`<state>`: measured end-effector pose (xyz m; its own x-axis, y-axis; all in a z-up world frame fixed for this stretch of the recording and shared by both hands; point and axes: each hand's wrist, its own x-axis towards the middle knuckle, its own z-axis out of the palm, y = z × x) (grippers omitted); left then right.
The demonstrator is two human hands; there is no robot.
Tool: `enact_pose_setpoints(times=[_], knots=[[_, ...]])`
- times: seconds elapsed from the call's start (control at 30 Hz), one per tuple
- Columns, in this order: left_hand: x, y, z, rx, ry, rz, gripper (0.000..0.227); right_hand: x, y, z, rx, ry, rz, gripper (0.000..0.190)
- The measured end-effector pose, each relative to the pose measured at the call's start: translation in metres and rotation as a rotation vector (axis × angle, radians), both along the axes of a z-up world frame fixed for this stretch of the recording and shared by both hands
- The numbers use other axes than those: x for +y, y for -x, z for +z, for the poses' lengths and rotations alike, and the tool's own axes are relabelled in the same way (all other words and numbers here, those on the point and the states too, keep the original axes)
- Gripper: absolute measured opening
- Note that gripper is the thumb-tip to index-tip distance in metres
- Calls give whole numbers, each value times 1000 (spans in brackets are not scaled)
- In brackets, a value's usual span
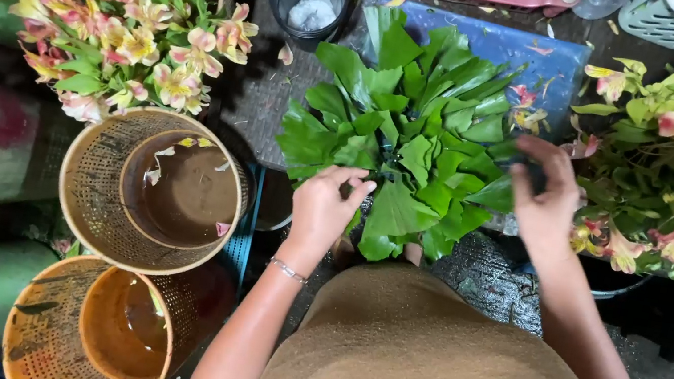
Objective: The person arranges a floral display by first placing green leaves onto a base and then inserting colorful flowers into the arrangement. The person uses their hands to position the leaves and flowers, adjusting them to create a balanced bouquet.
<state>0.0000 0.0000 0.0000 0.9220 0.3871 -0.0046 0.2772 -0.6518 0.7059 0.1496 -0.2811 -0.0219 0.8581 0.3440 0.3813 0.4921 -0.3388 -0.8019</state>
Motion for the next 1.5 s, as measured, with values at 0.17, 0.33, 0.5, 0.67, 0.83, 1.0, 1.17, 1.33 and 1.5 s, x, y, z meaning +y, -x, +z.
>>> enact_pose_setpoints(times=[0.17, 0.33, 0.5, 0.67, 0.83, 1.0, 1.17, 1.33, 1.5], knots=[[-6, -16, -15, -33, -246, -26, 28, 25, 16, 20, -70, 109, 162, 36], [-12, -24, -25, -131, -321, -54, 23, 27, 23, 16, -153, 220, 255, 49], [-7, -18, -20, -100, -171, -8, 18, 17, 3, -3, 191, -84, 6, 43], [-4, -11, -25, -1, -24, 36, 25, 11, -23, -64, 710, 223, -5, 38], [0, -5, -20, 22, 14, 38, 21, -5, -14, -152, 1039, -54, -120, 31], [6, -2, -39, 28, -146, 33, 22, 3, 19, -131, 975, -106, -159, 23], [19, -13, -49, -46, -435, 63, 17, 6, 64, -76, 820, 172, 89, 35], [20, -8, 5, -223, -405, 113, 46, -12, 16, -8, 891, 800, 607, 49], [18, 41, -45, -237, 347, 612, 46, -45, -55, -76, 67, 650, -12, 23]])
